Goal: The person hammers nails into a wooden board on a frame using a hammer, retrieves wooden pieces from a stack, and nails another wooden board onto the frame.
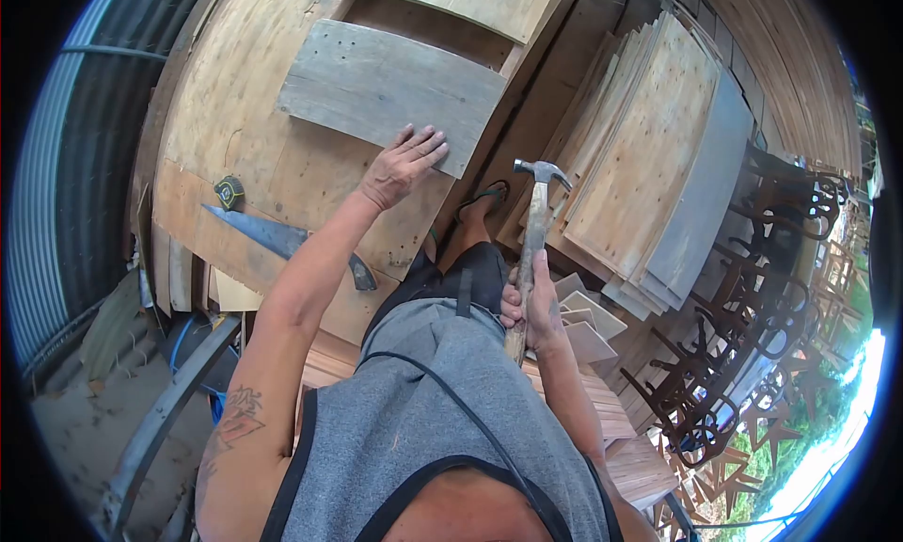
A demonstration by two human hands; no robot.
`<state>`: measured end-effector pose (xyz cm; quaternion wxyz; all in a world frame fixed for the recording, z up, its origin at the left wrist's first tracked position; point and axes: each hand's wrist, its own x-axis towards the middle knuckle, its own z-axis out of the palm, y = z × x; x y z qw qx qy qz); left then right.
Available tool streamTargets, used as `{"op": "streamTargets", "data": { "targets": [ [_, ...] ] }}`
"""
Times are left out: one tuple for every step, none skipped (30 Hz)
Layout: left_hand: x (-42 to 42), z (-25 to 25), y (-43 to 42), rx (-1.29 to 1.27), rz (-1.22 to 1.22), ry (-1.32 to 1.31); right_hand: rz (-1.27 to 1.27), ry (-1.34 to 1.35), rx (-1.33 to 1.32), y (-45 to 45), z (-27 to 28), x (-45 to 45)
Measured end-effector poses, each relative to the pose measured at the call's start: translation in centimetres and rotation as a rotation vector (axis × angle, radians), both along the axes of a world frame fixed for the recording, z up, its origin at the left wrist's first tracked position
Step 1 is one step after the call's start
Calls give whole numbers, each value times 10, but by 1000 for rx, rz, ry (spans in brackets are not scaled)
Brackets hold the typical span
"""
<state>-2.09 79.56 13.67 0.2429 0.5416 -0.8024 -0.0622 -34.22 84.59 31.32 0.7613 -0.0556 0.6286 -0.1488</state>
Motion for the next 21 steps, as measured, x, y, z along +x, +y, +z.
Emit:
{"op": "streamTargets", "data": {
  "targets": [
    [-1, -2, 2, -7, 5, 2, -17, -57, 46, 2, -5, -2],
    [-2, -2, 2, -15, 11, 3, -34, -117, 89, 3, -12, -4],
    [-2, -3, 3, -15, 12, 3, -54, -176, 134, 4, -16, -4],
    [-3, -3, 3, -16, 15, 5, -8, -158, 147, 4, -16, -3],
    [-3, -3, 3, -18, 20, 6, 41, -139, 160, 3, -14, -1],
    [-3, -4, 3, -23, 23, 3, 87, -122, 174, 4, -14, 1],
    [-4, -4, 3, -29, 23, 1, 284, 30, 11, 10, -17, -2],
    [-3, -4, 2, -38, 25, -1, 481, 185, -156, 17, -25, -9],
    [-3, -5, 2, -45, 22, 4, 680, 342, -325, 25, -35, -18],
    [-2, -5, 2, -52, 18, 10, 991, 697, -750, 36, -51, -35],
    [-3, -5, 2, -58, 16, 15, 1094, 748, -896, 32, -50, -42],
    [-3, -4, 2, -50, 21, 16, 1197, 794, -1041, 30, -50, -48],
    [-4, -4, 3, -40, 25, 17, 1298, 837, -1187, 27, -50, -54],
    [-5, -3, 3, -31, 28, 17, 1415, 847, -1262, 18, -52, -57],
    [-5, -4, 3, -37, 31, 18, 1485, 850, -1371, 6, -53, -54],
    [-4, -4, 3, -45, 29, 18, 1551, 855, -1480, -9, -54, -50],
    [-4, -5, 2, -54, 26, 18, 1614, 860, -1591, -21, -57, -47],
    [-4, -4, 1, -59, 27, 10, 1591, 927, -1558, -31, -63, -45],
    [-5, -4, 2, -61, 28, 3, 1568, 991, -1521, -38, -70, -44],
    [-5, -4, 2, -66, 31, -5, 1545, 1054, -1487, -42, -73, -45],
    [-5, -3, 1, -62, 28, 10, 1559, 1032, -1489, -41, -73, -47]
  ]
}}
